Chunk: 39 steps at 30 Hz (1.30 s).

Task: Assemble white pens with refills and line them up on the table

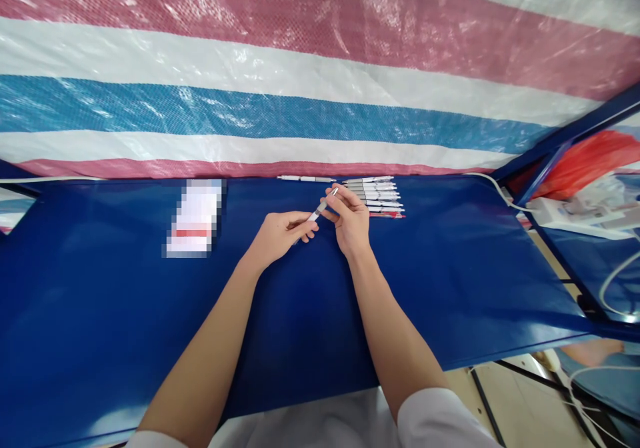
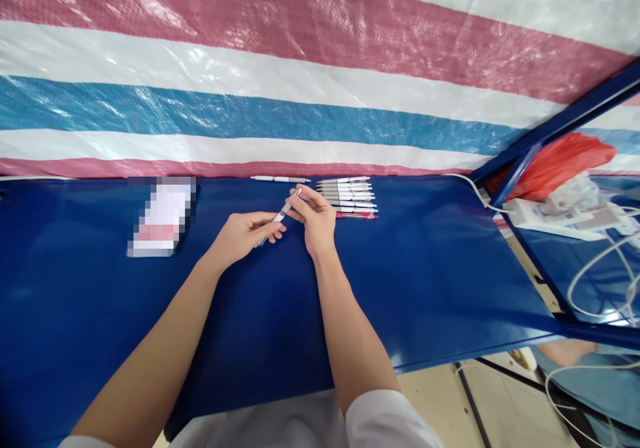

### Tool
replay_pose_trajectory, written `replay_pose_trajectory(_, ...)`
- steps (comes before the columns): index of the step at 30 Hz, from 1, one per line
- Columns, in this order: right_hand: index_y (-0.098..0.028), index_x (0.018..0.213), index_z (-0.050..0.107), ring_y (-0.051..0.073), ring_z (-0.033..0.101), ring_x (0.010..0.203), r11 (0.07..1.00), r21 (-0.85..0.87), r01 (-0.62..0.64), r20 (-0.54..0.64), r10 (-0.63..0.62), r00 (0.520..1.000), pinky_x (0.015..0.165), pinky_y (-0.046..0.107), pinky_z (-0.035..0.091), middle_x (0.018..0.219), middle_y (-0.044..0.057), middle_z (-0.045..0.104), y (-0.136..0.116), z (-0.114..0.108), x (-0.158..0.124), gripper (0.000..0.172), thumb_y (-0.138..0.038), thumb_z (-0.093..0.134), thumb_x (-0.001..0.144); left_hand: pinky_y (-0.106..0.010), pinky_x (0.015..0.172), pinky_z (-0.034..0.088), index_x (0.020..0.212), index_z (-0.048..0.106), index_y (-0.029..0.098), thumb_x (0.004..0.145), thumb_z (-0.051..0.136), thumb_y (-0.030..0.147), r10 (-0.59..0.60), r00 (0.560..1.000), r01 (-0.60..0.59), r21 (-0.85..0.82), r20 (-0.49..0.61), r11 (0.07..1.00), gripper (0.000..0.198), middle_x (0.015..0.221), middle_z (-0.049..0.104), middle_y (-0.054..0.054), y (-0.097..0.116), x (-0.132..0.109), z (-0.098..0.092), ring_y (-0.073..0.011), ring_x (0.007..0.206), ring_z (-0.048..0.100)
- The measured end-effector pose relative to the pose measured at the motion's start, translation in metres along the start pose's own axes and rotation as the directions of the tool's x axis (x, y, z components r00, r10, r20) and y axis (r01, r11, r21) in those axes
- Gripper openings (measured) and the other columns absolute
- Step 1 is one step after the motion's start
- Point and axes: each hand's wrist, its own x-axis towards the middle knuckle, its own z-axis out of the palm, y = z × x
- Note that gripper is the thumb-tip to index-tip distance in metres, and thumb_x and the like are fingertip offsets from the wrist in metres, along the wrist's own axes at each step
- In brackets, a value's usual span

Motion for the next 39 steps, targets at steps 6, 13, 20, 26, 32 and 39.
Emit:
replay_pose_trajectory(6,-0.026,0.098,0.071,0.017,0.072,0.086,0.999,0.020,-0.040,0.004,0.040,0.999,0.070,0.029,0.061,0.099,-0.001,0.076,-0.003,-0.002,0.000,0.031,-0.028,0.076,0.067,-0.034,0.071,0.057,0.117,0.063,0.014,0.085,0.065,0.044,-0.075,0.986,0.106,-0.209,0.151,0.972,0.044,0.094,0.076,-0.011,0.006,-0.001,-0.001,-0.0206,0.074,0.071)
replay_pose_trajectory(13,-0.027,0.099,0.071,0.015,0.072,0.085,0.998,0.068,-0.011,0.015,0.010,1.000,0.063,0.024,0.059,0.100,-0.002,0.075,-0.003,-0.003,0.001,0.030,-0.027,0.075,0.069,-0.035,0.071,0.057,0.122,0.054,0.014,0.088,0.062,0.046,-0.072,0.972,0.131,-0.261,0.224,0.957,0.048,0.091,0.075,-0.012,0.006,-0.002,0.000,-0.0217,0.075,0.073)
replay_pose_trajectory(20,-0.027,0.101,0.069,0.016,0.071,0.091,0.996,0.075,0.038,-0.044,-0.034,0.998,0.067,0.025,0.060,0.105,-0.001,0.075,-0.005,-0.001,0.001,0.029,-0.029,0.072,0.072,-0.037,0.071,0.058,0.117,0.055,0.014,0.087,0.064,0.045,-0.094,0.962,0.168,-0.283,0.258,0.944,0.044,0.089,0.075,-0.012,0.007,-0.004,-0.002,-0.0235,0.077,0.073)
replay_pose_trajectory(26,-0.029,0.105,0.066,0.014,0.070,0.100,0.981,0.167,0.097,-0.134,-0.075,0.988,0.075,0.027,0.061,0.116,-0.002,0.071,-0.010,-0.006,0.004,0.031,-0.029,0.069,0.074,-0.042,0.081,0.058,0.119,0.056,0.016,0.089,0.063,0.044,-0.097,0.957,0.182,-0.302,0.274,0.936,0.042,0.098,0.074,-0.013,0.007,-0.008,-0.003,-0.0238,0.084,0.073)
replay_pose_trajectory(32,-0.029,0.108,0.066,0.015,0.069,0.103,0.979,0.160,0.127,-0.193,-0.095,0.977,0.076,0.028,0.061,0.121,-0.001,0.069,-0.013,-0.012,0.007,0.034,-0.031,0.070,0.074,-0.043,0.081,0.059,0.118,0.057,0.016,0.087,0.065,0.043,-0.100,0.966,0.180,-0.344,0.238,0.922,0.042,0.099,0.073,-0.013,0.001,-0.008,-0.007,-0.0231,0.084,0.072)
replay_pose_trajectory(39,-0.025,0.101,0.072,0.016,0.072,0.087,0.974,-0.094,0.206,-0.089,-0.214,0.973,0.069,0.029,0.061,0.100,0.000,0.076,-0.051,-0.027,0.002,0.033,-0.031,0.077,0.069,-0.045,0.086,0.058,0.118,0.058,0.015,0.085,0.068,0.040,-0.069,0.980,0.149,-0.456,0.186,0.878,0.043,0.102,0.072,-0.013,-0.005,-0.006,-0.011,-0.0217,0.085,0.072)
